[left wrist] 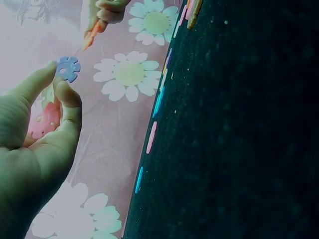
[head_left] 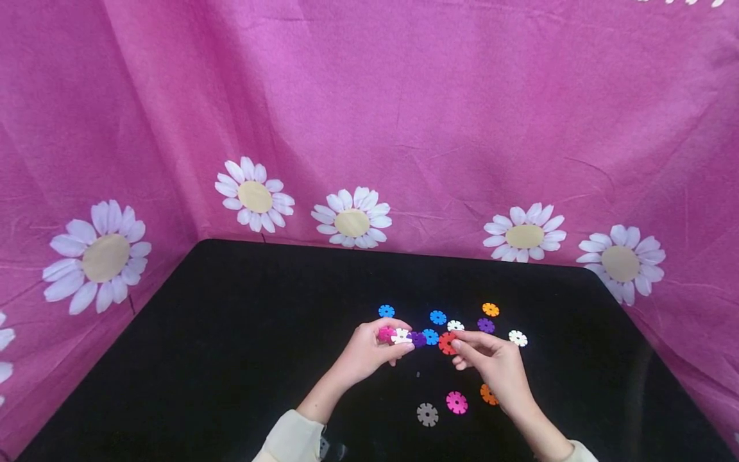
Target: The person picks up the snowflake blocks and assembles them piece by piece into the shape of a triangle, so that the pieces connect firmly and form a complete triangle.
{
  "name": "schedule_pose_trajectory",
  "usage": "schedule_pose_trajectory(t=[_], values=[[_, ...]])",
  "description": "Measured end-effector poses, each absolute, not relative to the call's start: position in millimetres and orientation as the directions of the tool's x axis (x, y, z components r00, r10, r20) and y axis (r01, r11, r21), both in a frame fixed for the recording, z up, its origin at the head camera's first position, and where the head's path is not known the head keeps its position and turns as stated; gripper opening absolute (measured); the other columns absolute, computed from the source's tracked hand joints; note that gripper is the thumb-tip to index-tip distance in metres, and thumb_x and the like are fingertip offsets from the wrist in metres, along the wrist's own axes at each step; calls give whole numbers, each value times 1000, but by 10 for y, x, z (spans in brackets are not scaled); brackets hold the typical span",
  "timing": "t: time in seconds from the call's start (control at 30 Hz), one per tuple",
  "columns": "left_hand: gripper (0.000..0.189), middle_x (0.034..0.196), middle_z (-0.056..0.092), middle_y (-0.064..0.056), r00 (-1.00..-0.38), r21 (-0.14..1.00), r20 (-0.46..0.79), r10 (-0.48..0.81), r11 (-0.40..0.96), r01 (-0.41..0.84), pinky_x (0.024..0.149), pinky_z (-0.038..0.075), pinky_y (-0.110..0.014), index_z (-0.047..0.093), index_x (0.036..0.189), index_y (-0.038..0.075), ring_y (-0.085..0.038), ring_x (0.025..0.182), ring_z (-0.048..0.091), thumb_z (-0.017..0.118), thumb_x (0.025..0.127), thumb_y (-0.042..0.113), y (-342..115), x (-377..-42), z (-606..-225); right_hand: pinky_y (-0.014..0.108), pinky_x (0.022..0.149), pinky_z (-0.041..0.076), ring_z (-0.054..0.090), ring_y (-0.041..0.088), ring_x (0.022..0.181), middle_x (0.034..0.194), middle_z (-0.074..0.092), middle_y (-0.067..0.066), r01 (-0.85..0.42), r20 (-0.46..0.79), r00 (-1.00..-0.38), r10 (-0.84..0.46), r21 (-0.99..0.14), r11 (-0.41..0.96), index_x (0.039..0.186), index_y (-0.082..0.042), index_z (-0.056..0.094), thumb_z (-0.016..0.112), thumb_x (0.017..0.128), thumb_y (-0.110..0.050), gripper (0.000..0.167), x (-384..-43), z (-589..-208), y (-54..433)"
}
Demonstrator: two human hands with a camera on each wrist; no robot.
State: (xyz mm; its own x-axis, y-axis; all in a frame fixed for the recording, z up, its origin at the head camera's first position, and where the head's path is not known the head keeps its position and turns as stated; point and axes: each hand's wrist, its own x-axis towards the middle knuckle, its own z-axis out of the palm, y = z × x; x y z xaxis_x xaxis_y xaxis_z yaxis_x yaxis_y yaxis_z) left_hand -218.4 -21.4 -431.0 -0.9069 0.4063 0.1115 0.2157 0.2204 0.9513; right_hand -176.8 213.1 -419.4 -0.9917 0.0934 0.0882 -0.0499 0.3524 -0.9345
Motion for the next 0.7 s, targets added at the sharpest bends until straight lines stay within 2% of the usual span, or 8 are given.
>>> schedule_pose_trajectory(t=[0.13,0.4,0.53,0.7], values=[[34,85,70,-10,-908,951,109,405,225,214,66,55,-27,66,116,10,-15,65,63,73,88,28,-209,-2175,-4304,15,78,56,73,13,69,84,77,2,-17,46,-994,94,-958,288,117,0,69,71,89,-22,35,-1761,-4191,2064],[35,86,71,-11,-904,949,115,412,224,223,63,53,-22,66,116,9,-18,66,65,74,87,28,-204,-2175,-4321,20,75,58,73,11,70,81,75,-9,17,-7,-998,59,-984,175,122,5,65,70,90,-18,40,-1771,-4220,1995],[35,90,72,-9,-901,945,118,417,232,231,63,54,-22,65,115,10,-24,70,68,74,87,28,-200,-2181,-4334,21,75,58,73,14,72,84,76,-10,8,-3,-999,34,-987,159,122,5,64,70,90,-19,40,-1778,-4232,1969],[34,86,71,-9,-897,938,123,425,245,245,57,50,-19,65,116,12,-23,65,64,73,87,28,-203,-2186,-4335,22,74,59,73,10,71,83,76,-9,28,-23,-999,43,-993,116,122,7,64,70,90,-16,40,-1779,-4235,1927]])
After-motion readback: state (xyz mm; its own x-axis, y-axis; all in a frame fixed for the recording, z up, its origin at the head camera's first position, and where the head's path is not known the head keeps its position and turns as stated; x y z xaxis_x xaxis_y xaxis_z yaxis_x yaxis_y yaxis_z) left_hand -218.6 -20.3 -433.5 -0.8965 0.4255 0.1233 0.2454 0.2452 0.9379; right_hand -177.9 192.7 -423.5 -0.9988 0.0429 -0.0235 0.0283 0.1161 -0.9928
